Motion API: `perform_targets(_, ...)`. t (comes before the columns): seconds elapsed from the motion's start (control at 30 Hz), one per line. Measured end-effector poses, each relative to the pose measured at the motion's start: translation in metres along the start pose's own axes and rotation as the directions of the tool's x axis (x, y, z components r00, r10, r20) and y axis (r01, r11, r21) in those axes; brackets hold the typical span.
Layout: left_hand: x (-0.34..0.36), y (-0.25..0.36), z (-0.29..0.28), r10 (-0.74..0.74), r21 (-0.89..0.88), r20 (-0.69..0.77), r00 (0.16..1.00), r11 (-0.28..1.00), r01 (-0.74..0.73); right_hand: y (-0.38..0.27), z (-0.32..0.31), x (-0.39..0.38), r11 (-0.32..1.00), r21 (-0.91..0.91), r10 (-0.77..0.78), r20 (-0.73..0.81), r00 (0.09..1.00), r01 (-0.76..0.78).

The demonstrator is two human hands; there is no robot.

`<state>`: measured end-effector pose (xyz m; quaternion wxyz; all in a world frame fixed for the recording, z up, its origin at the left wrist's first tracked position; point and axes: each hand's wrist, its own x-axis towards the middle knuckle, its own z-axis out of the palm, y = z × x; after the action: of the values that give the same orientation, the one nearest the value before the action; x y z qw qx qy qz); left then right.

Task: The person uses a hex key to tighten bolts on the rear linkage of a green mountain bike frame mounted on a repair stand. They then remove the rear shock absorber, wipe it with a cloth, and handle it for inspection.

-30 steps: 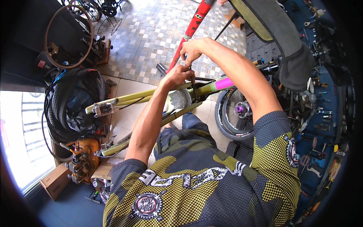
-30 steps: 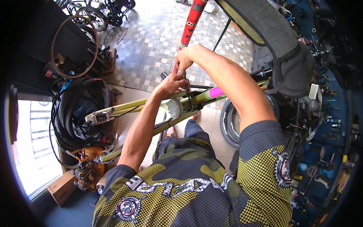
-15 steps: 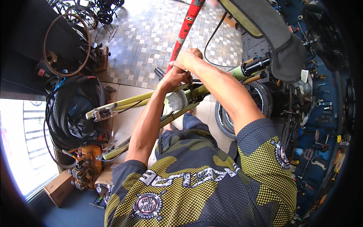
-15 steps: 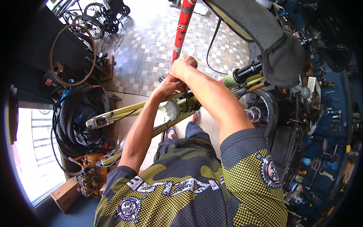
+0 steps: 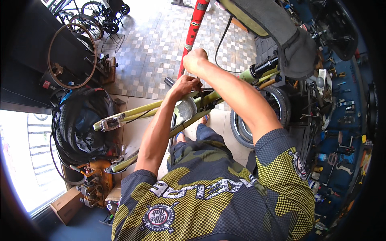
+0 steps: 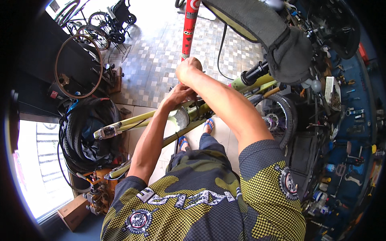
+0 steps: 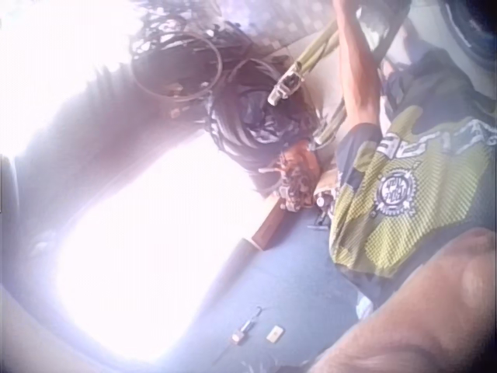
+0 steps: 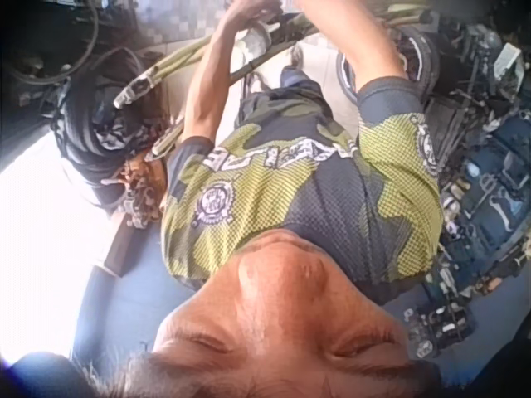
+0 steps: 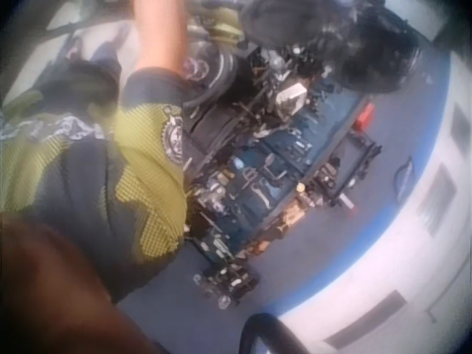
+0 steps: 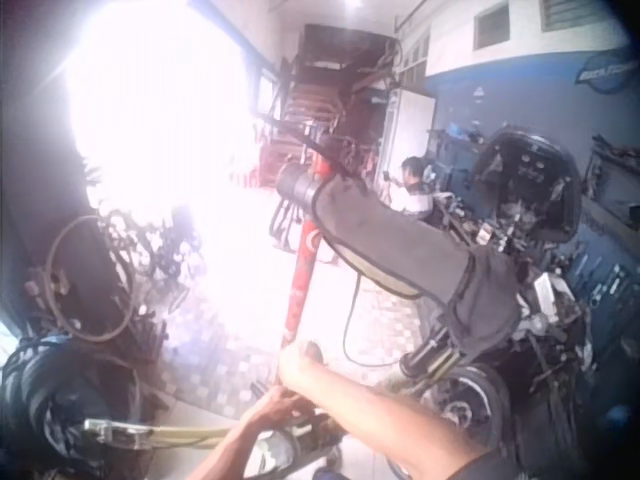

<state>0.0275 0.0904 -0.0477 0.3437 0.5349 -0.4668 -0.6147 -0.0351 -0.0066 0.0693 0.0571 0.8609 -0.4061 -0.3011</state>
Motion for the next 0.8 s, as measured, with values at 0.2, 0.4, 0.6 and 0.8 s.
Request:
perform_targets(0.2, -0.002, 0.014, 0.011, -0.008, 0.046, 0.013, 1.000, 0.999, 0.008, 0.027, 0.066, 0.028, 0.987, 0.156, -0.008, -0.144, 0.990, 0.030)
perform_targets(0.4, -0.002, -0.007, -0.006, 0.004, 0.020, 0.009, 1.000, 1.000, -0.005, -0.004, 0.026, 0.021, 1.000, -0.003, -0.022, -0.033, 0.999, 0.022)
perform_targets(0.6, -0.010, 0.003, 0.002, 0.276, 0.004, 0.036, 0.960, 0.961, -0.276, -0.024, 0.024, 0.022, 0.992, -0.052, 0.117, 0.027, 0.993, -0.115)
perform_targets(0.8, -0.008, -0.006, -0.013, 0.081, -0.028, 0.072, 0.994, 0.996, -0.079, -0.006, 0.013, 0.003, 0.970, 0.239, -0.024, -0.110, 0.994, 0.050)
